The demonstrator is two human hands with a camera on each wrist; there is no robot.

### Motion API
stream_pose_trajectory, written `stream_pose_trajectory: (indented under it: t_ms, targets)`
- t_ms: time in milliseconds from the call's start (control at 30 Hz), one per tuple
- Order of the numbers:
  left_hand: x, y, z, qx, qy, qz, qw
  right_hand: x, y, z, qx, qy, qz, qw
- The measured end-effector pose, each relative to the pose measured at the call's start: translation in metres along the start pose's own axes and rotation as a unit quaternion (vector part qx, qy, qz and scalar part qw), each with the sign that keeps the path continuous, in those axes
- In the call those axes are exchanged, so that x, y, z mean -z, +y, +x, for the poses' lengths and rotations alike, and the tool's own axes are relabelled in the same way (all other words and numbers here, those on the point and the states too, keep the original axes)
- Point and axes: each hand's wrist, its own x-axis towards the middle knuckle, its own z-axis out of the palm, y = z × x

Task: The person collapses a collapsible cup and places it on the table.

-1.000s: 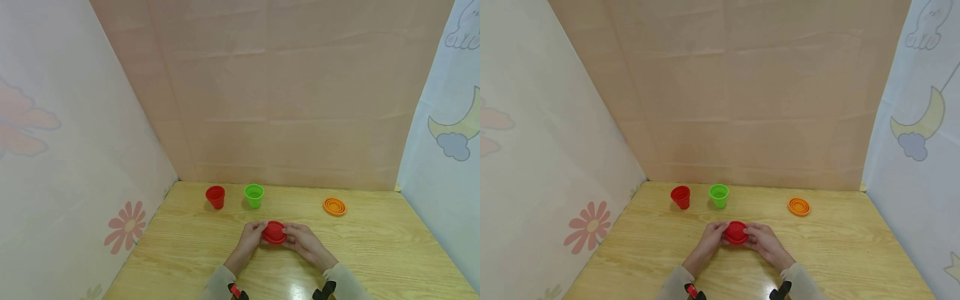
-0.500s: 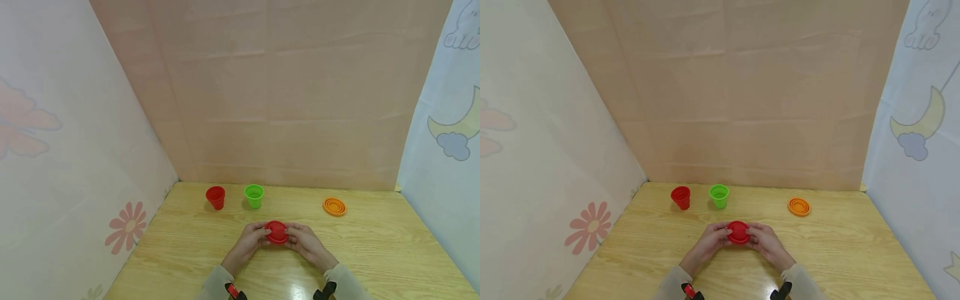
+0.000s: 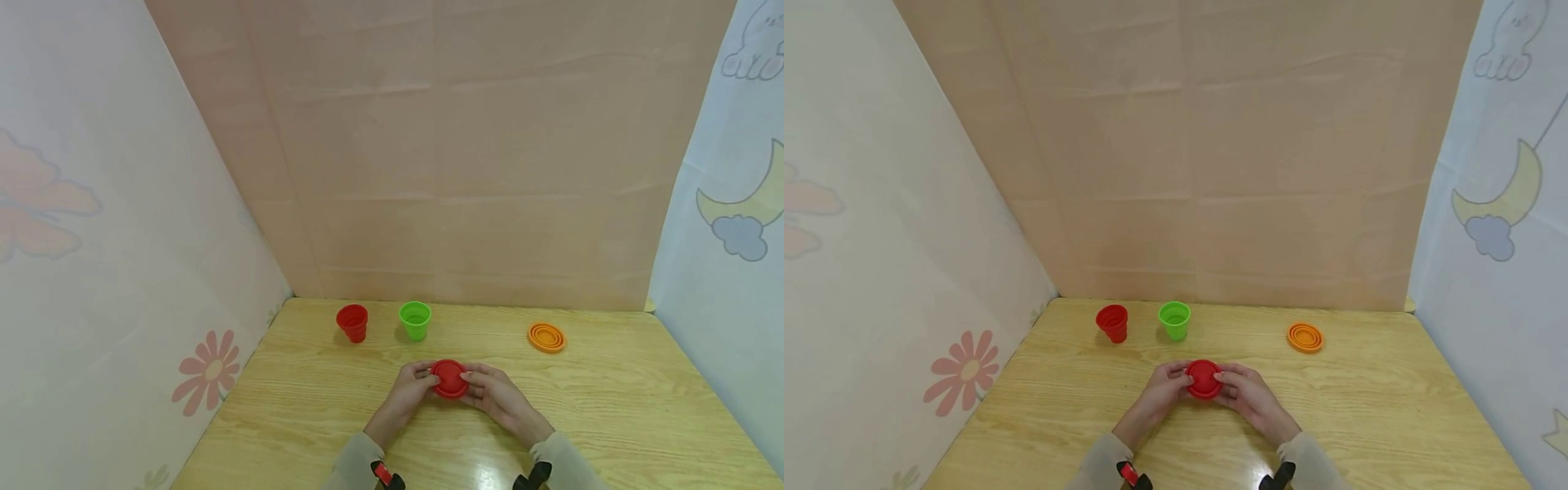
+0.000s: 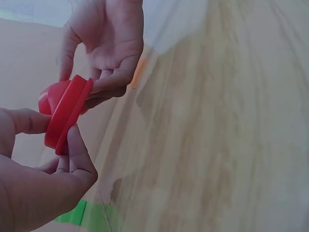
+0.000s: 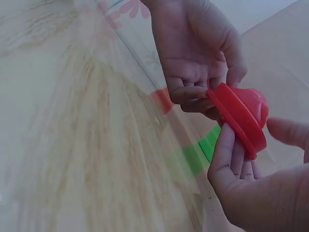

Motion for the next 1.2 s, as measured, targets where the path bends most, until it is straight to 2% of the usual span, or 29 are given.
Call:
stream_pose_trajectory:
  t_ms: [200,433,633,933,1100,1200]
  targets:
    - [-0.0017,-0.0032,0.0036,-0.019,0.033,0.034,0.9987,-0.0011,-0.0008,0.0007,0.009,-0.001,-0.023,0.9997]
    - [-0.0053,-0.0012,0.0037,-0.054,0.048,0.088,0.9935,-0.0055,-0.0002,0.0017,-0.003,0.027,-0.039,0.9988]
    - [-0.0073,-0.0008,0.0020,-0.076,0.058,0.119,0.9882,-0.0083,-0.0002,0.0023,-0.005,0.031,-0.041,0.9987]
    - [-0.0071,-0.0023,0.0001,-0.069,0.066,0.129,0.9871,-0.0082,0.0028,0.0044,-0.008,0.031,-0.052,0.9982]
    - [-0.0082,-0.0022,-0.0005,-0.077,0.068,0.129,0.9864,-0.0090,0.0036,0.0063,-0.004,0.047,-0.054,0.9974]
    - [-0.0092,-0.0007,-0.0012,-0.068,0.064,0.122,0.9881,-0.0090,0.0031,0.0065,-0.001,0.056,-0.062,0.9965]
